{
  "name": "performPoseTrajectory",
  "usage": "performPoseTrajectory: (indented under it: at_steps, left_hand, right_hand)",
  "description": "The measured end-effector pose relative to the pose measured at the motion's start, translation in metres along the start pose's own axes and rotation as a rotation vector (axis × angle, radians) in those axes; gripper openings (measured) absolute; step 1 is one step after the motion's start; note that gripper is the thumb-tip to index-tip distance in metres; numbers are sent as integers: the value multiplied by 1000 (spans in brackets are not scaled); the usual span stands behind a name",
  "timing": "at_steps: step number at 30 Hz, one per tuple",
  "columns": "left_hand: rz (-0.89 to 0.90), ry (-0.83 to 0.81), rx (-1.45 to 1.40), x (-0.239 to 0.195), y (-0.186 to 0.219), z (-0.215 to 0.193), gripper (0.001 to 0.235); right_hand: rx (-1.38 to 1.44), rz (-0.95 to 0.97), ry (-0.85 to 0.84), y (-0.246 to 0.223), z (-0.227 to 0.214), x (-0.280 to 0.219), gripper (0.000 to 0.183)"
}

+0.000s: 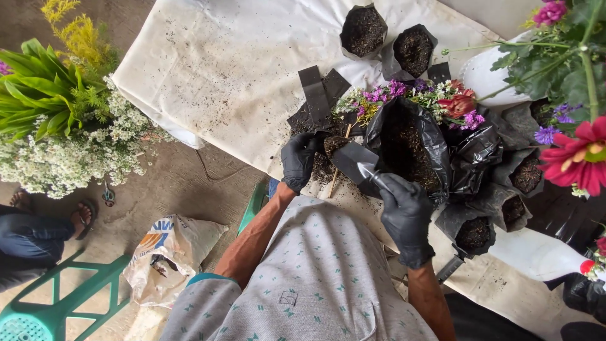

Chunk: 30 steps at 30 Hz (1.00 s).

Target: The person uses a small trowel to scoop soil from a large black bag and fills several small black nursery bags with soil. They then use a wooden stick to create a hole in the soil and plant small flower seedlings into the bags.

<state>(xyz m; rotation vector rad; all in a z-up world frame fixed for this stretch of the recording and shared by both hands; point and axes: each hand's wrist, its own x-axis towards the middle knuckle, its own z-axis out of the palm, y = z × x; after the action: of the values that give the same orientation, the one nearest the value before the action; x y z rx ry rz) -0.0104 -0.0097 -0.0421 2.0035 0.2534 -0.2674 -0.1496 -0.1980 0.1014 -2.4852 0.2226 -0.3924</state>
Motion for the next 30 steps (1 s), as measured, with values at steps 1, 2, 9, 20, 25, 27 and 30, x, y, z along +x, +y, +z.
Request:
performPoseTrajectory:
  at_steps: [1, 2, 9, 20, 25, 27, 30]
  left_hand:
    - [-3, 3, -2, 0, 1, -1, 16]
    - [2, 2, -19, -1, 2, -2, 16]
    - [-12, -20, -66, 3, 1, -4, 14]
    - [50, -56, 73, 12, 4, -4, 38]
    - [41, -76, 103, 15, -6, 5, 40]
    - [39, -82, 84, 20, -12, 3, 36]
    - [41, -81, 101, 21, -17, 4, 34]
  right_hand:
    - [0, -3, -3, 6, 10, -1, 32]
    - [-157, -64, -18, 12, 18, -2, 32]
    - [-478, -163, -40, -8, 19, 5, 31]
    - [-190, 52, 245, 22, -38, -30, 32]
    - [-91, 233, 400, 81, -22, -59, 25]
    - [-19, 299, 413, 94, -15, -62, 24]
    - [-195, 186, 412, 109, -3, -55, 24]
